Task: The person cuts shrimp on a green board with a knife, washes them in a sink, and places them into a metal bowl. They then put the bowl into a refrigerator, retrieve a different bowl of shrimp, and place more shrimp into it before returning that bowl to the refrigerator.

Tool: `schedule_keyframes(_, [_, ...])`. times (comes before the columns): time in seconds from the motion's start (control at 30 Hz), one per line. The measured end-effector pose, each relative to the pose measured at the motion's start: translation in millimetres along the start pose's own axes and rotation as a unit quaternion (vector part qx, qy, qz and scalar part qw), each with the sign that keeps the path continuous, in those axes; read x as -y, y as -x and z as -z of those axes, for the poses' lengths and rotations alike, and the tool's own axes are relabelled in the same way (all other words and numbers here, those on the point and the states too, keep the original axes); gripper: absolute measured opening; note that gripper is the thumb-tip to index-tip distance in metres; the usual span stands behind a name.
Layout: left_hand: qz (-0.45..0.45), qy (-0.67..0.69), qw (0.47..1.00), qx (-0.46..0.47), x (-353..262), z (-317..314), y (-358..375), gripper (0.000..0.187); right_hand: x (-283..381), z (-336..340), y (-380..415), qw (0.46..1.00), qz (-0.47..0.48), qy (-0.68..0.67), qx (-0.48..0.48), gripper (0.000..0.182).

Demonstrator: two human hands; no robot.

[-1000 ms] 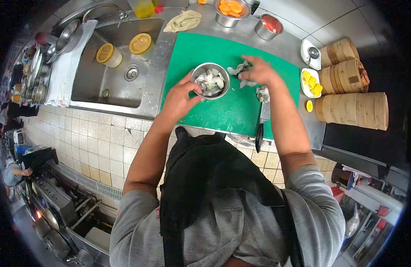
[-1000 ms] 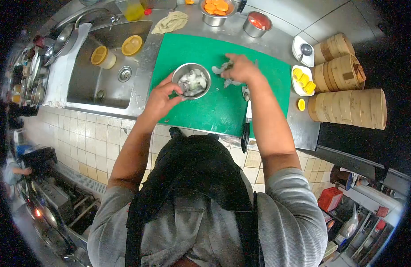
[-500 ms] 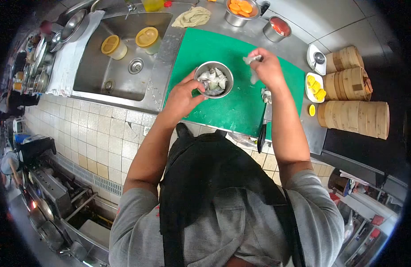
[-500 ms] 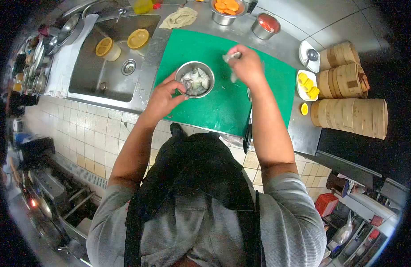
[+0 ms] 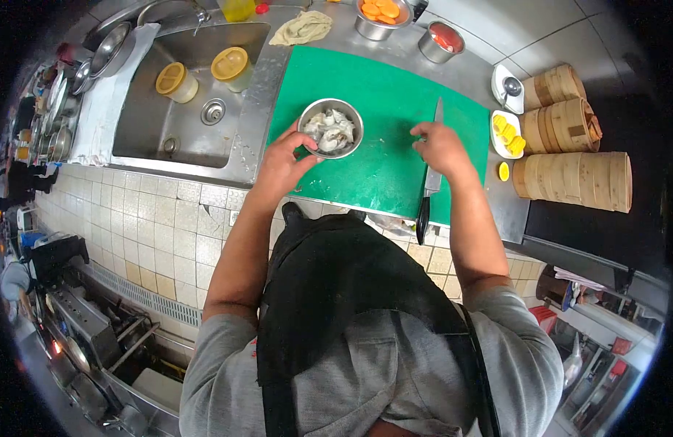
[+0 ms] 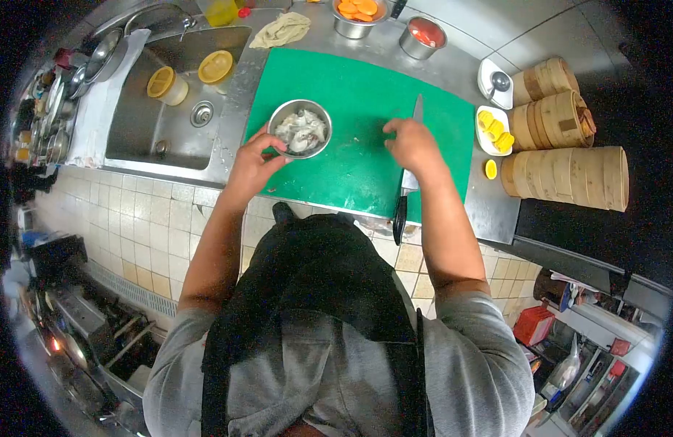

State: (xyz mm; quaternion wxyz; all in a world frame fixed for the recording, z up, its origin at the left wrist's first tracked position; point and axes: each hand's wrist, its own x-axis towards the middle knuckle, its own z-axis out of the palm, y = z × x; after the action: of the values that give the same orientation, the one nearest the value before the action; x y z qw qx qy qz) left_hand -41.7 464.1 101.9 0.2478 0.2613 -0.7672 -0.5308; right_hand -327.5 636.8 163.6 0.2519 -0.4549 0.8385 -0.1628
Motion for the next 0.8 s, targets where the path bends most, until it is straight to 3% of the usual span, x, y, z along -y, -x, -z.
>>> schedule_keyframes(0.07, [0.009, -0.006, 1.0, 0.003, -3.1, -0.4, 0.2, 0.026, -10.8, -27.6, 4.8, 0.974, 0.0, 0.203, -0.104, 0.036])
schedule_keyframes(0.2, [0.031, 0.016, 0.999, 0.01, -0.9, -1.8, 0.8, 0.025, -28.5, -57.2, 6.1, 0.952, -0.033, 0.262, -0.154, 0.037])
schedule_keyframes(0.33, [0.033, -0.003, 0.999, 0.026, 6.6, -4.4, 4.0, 0.021, -58.4, -42.1, 4.7, 0.952, -0.026, 0.248, -0.178, 0.034])
schedule_keyframes(0.4, [0.031, 0.014, 0.999, -0.008, 13.7, -7.9, 6.1, 0.021, -56.0, -21.8, 12.9, 0.964, -0.062, 0.156, -0.206, 0.031])
schedule_keyframes(0.53, [0.072, 0.045, 0.996, 0.013, -2.9, -8.0, 8.5, 0.022, -80.0, -25.0, 16.4, 0.965, -0.112, 0.063, -0.229, 0.032])
schedule_keyframes(0.6, [0.035, 0.03, 0.999, 0.002, 2.2, -8.7, 8.5, 0.022, -81.7, -35.9, 19.2, 0.966, -0.041, 0.058, -0.25, 0.032])
schedule_keyframes(0.8, [0.032, 0.033, 0.999, 0.015, 8.8, -8.9, 8.3, 0.022, -103.7, -33.4, 11.1, 0.97, -0.044, 0.058, -0.232, 0.031])
